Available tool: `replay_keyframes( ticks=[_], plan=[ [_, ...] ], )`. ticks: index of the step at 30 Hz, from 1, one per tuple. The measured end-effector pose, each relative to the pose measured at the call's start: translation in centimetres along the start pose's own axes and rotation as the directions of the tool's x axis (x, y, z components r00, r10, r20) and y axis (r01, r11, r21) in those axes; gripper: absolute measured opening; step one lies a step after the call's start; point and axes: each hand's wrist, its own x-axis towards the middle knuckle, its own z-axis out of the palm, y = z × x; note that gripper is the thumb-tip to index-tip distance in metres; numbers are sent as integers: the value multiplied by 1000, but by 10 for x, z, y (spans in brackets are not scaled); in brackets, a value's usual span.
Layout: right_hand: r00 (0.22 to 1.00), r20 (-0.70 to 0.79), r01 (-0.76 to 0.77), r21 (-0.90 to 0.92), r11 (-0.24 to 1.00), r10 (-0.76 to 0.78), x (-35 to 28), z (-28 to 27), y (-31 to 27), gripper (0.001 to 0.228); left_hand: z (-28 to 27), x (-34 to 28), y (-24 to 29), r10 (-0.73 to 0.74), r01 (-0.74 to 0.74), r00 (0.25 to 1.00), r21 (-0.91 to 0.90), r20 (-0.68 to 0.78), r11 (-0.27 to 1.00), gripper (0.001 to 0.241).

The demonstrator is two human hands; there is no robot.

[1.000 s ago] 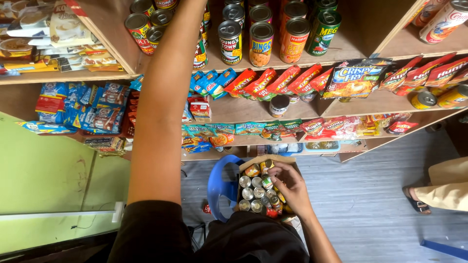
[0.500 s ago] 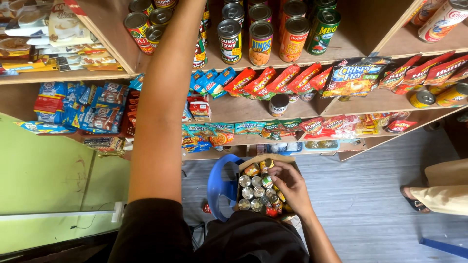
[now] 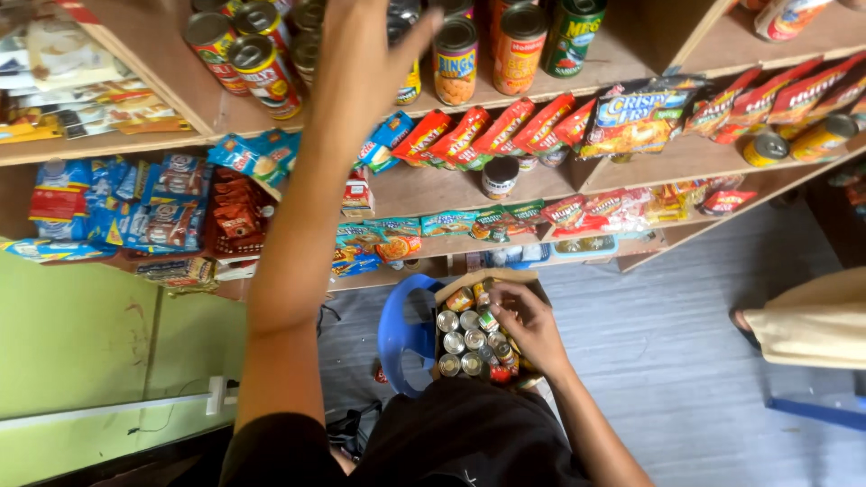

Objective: The recorder is seen picking up various canned goods from a cardboard box and placing them onto the shelves in a grocery store.

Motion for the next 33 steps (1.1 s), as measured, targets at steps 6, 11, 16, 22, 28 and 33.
replay_keyframes(
  ticks=[6,11,16,22,28,33],
  plan=[
    [953,23,299,-207,932,-301,3,3,-27,34,9,-125,71,-2,16,996,-146,94,989,74],
    [970,31,242,-188,952,-241,-1,0,-18,37,47,-214,91,-55,131,962,-274,269,953,67],
    [977,39,214,-265,940,-211,-8,-1,-11,34,82,-288,100,-182,410,860,-432,477,803,63],
    [1000,19,16,-178,984,-13,-19,0,16,30,105,-333,100,-318,619,731,-392,604,680,48],
    [980,-34,-194,12,981,194,-28,-8,56,24,136,-368,86,-334,689,677,-405,656,601,27],
    [941,-119,-319,-7,948,316,-37,-18,76,28,156,-368,80,-403,773,575,-310,712,554,20]
  ],
)
